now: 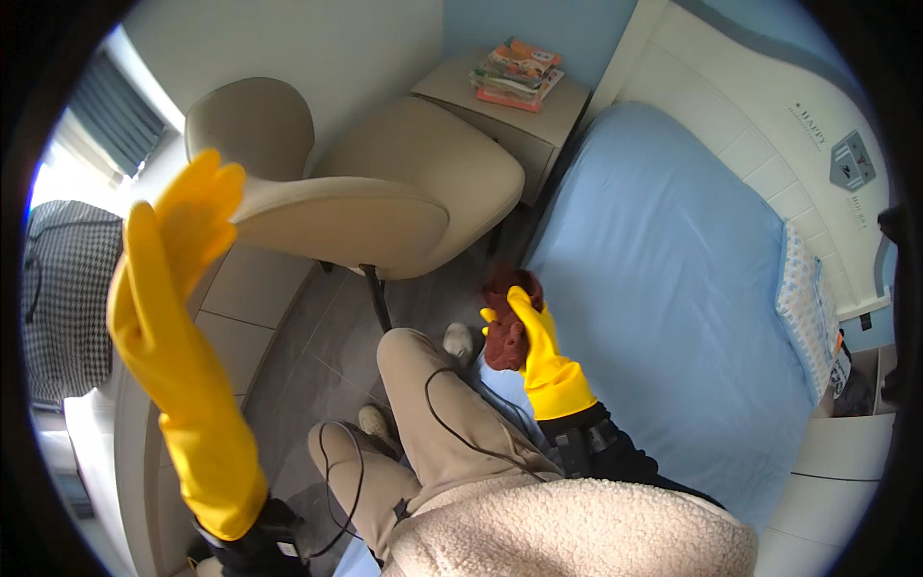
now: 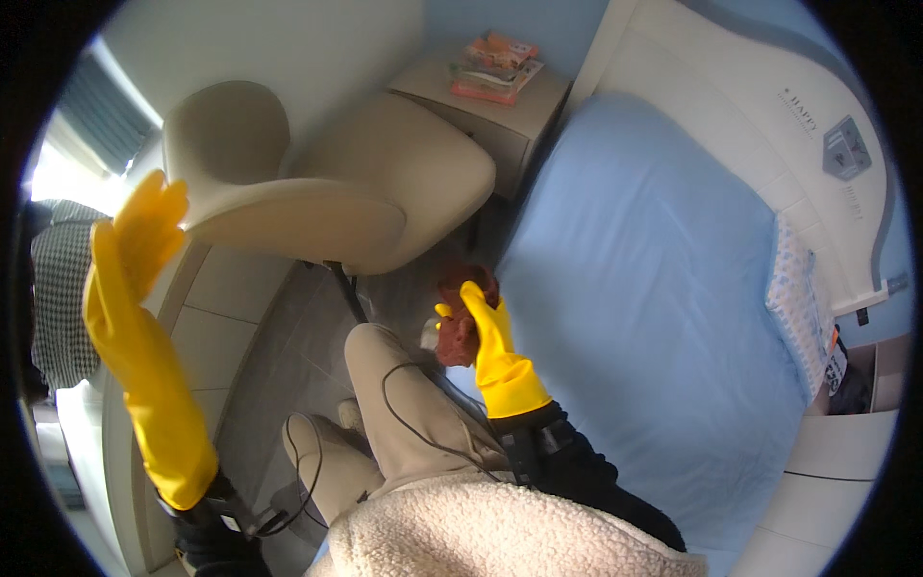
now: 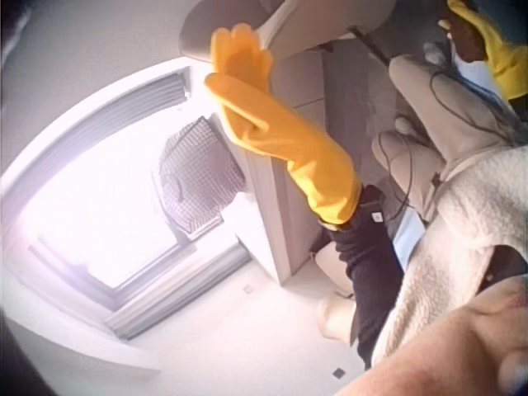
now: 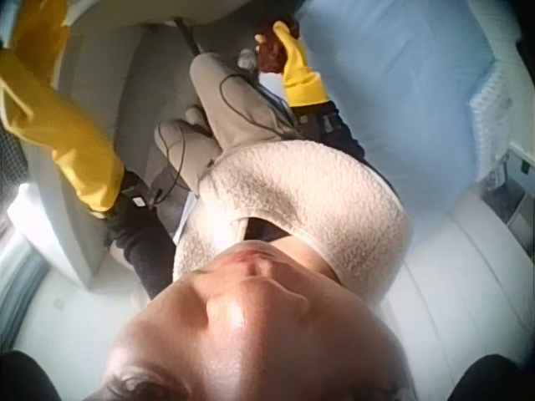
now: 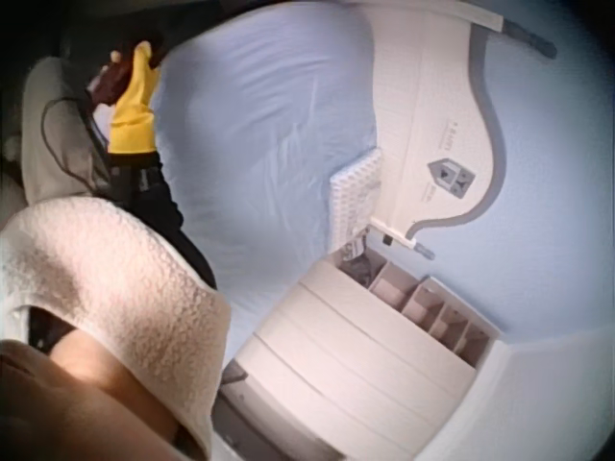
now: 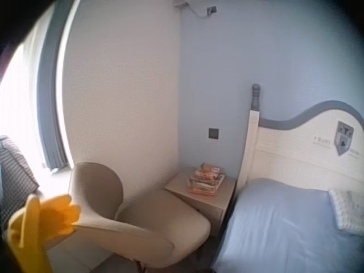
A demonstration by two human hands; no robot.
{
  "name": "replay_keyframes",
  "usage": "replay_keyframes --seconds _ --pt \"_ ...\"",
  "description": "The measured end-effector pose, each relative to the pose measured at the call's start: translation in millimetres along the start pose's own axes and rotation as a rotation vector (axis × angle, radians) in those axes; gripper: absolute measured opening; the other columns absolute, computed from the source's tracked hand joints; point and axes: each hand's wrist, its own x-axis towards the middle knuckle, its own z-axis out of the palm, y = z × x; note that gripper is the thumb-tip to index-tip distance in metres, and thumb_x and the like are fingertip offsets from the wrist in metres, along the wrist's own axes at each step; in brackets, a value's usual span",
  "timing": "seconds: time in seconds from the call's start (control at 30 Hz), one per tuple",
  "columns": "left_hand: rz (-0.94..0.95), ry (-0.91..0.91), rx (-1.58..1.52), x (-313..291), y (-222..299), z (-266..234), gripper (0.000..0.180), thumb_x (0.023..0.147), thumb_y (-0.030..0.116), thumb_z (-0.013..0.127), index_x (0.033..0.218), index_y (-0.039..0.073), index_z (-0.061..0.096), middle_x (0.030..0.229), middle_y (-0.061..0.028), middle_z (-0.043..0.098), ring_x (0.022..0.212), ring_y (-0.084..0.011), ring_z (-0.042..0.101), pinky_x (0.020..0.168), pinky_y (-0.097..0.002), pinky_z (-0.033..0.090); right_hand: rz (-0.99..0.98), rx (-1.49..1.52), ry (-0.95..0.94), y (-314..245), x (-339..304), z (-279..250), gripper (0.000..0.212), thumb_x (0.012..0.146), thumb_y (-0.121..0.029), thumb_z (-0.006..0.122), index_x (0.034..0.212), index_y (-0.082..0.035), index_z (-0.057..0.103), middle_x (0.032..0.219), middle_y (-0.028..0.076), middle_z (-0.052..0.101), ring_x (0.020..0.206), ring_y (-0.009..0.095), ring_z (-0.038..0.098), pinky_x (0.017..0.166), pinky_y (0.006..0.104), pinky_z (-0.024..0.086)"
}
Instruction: The person wipes various surfaces in a bedroom using a brown cloth. They clean the wall, a chair, a bedside table, the bed headboard, and the interior of a wardrobe. The person moves books aside to clean the table and wipes multiple surfaces systematically.
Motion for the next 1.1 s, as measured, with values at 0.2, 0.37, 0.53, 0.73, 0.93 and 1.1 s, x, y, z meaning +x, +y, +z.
replay_keyframes --seconds 0.2,0.37,0.53,0.73,0.93,1.1 --pt "-0.036 -0.412 0.324 82 -25 1 0.054 0.113 0.049 0.051 0.131 0.003 0.074 0.119 -0.0146 0.078 0.1 -0.027 0.075 0.095 -0.0374 0.058 -0.491 -0.594 0.4 -22 44 26 0.043 0.111 -0.033 0.062 0.151 -0.025 0.052 0.141 0.003 0.061 0.107 0.019 0.063 0.09 0.039 0.057" --pt "-0.124 -0.626 0.366 144 -37 23 0.05 0.114 0.046 0.05 0.133 0.005 0.073 0.121 -0.014 0.077 0.1 -0.0276 0.073 0.096 -0.0373 0.057 -0.79 -0.869 0.874 -18 121 70 0.063 0.101 -0.043 0.076 0.153 -0.017 0.051 0.137 0.009 0.064 0.108 0.023 0.069 0.093 0.0375 0.059" --pt "-0.16 -0.673 0.265 199 -38 40 0.05 0.115 0.046 0.049 0.125 0.007 0.079 0.113 -0.0136 0.079 0.092 -0.0282 0.072 0.09 -0.0368 0.055 -0.673 -0.943 1.069 -9 186 120 0.071 0.097 -0.035 0.081 0.156 -0.018 0.047 0.133 0.01 0.064 0.099 0.024 0.066 0.083 0.0412 0.058" --pt "-0.14 -0.685 0.138 245 -43 38 0.031 0.11 0.021 0.057 0.112 0.0 0.08 0.108 -0.0209 0.08 0.1 -0.0405 0.075 0.095 -0.045 0.058 -0.27 -0.926 1.165 14 227 206 0.059 0.101 -0.024 0.079 0.151 -0.01 0.051 0.134 0.012 0.065 0.108 0.024 0.07 0.079 0.0369 0.058" --pt "0.044 -0.722 0.115 259 -42 40 0.028 0.106 0.017 0.058 0.113 0.0 0.078 0.109 -0.0222 0.079 0.1 -0.0419 0.075 0.093 -0.0456 0.06 -0.355 -1.044 1.043 -48 253 283 0.057 0.103 -0.023 0.077 0.153 -0.009 0.053 0.124 0.004 0.07 0.077 0.01 0.062 0.081 0.034 0.057" --pt "0.022 -0.699 0.076 246 -56 47 0.03 0.107 0.02 0.055 0.116 0.002 0.077 0.113 -0.0189 0.079 0.105 -0.04 0.075 0.096 -0.044 0.059 -0.483 -1.117 0.865 -91 266 306 0.053 0.101 -0.025 0.078 0.147 -0.007 0.058 0.126 0.003 0.069 0.097 0.014 0.067 0.087 0.0371 0.06"
